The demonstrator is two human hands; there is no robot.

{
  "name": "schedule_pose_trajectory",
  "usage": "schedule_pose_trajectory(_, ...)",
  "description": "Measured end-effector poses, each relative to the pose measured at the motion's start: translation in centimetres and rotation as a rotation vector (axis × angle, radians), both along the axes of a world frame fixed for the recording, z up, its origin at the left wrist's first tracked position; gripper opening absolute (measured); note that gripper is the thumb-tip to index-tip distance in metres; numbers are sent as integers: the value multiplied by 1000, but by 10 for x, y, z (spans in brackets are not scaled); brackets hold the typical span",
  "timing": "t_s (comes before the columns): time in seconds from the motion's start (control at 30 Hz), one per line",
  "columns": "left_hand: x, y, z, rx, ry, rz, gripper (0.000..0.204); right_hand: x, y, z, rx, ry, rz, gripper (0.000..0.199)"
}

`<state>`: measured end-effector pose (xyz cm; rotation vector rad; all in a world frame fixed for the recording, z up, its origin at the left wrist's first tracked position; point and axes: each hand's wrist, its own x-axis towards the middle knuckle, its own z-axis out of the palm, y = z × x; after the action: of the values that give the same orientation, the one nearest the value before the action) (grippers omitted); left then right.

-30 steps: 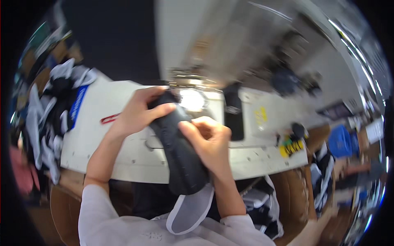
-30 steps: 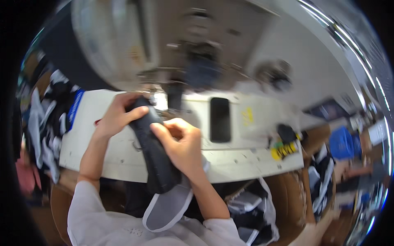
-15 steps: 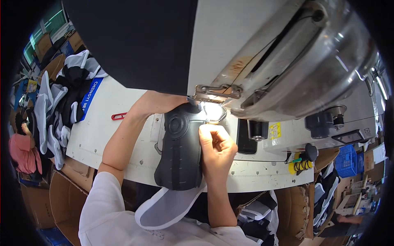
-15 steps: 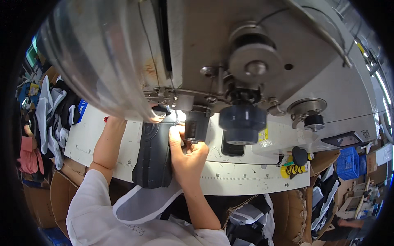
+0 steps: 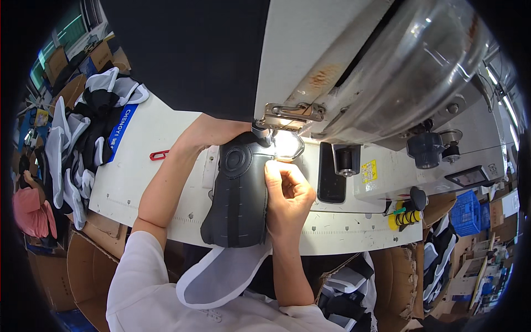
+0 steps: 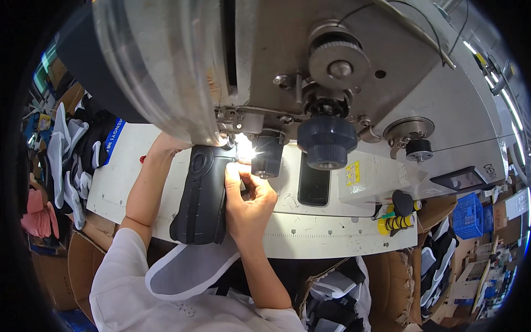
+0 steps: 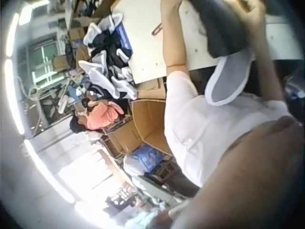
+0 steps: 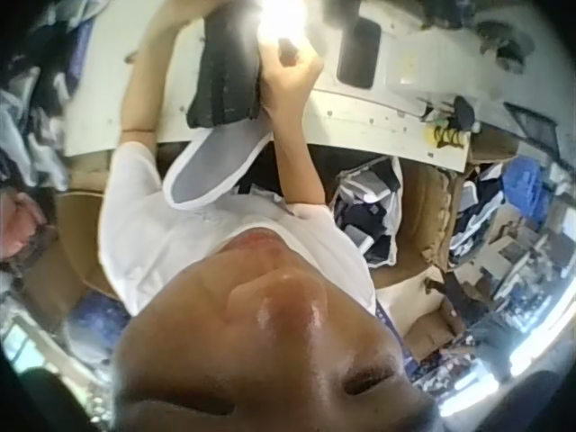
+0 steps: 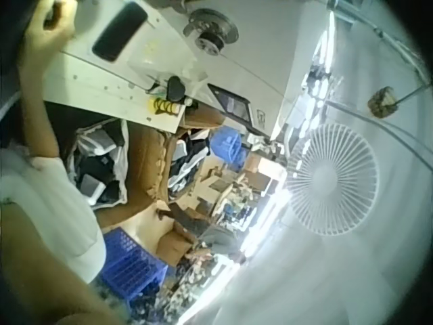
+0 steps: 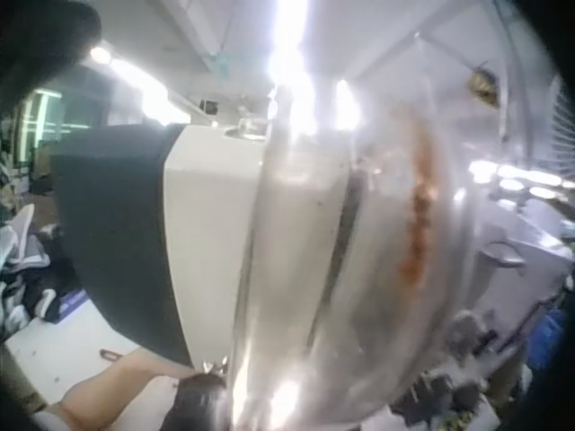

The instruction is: The person retrieves shoe upper pieces, aligns and stitches them together using a sewing machine, trims excess thread with a thread clipper, and places the finished pieces into a box.

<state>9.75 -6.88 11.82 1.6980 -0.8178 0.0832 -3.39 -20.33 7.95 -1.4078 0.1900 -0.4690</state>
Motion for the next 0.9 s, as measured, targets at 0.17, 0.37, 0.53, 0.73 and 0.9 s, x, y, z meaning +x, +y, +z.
schedule_pose_trajectory(0.17,3,-2,0,42,-7,29,18,-2,3,0,28,40,-23,18)
schedule_pose_trajectory(0.37,15,0,-10,-6,-89,-19,16,-1,5,0,11,-26,-46,17)
schedule_pose_trajectory(0.53,20,1,-16,0,-48,-30,15,0,8,2,-31,33,-78,18)
schedule_pose_trajectory(0.73,21,-1,-17,-63,-71,86,14,8,5,6,-58,12,-137,20)
schedule_pose_trajectory(0.9,30,0,-21,-190,-182,10,17,11,3,5,-144,-3,-150,9)
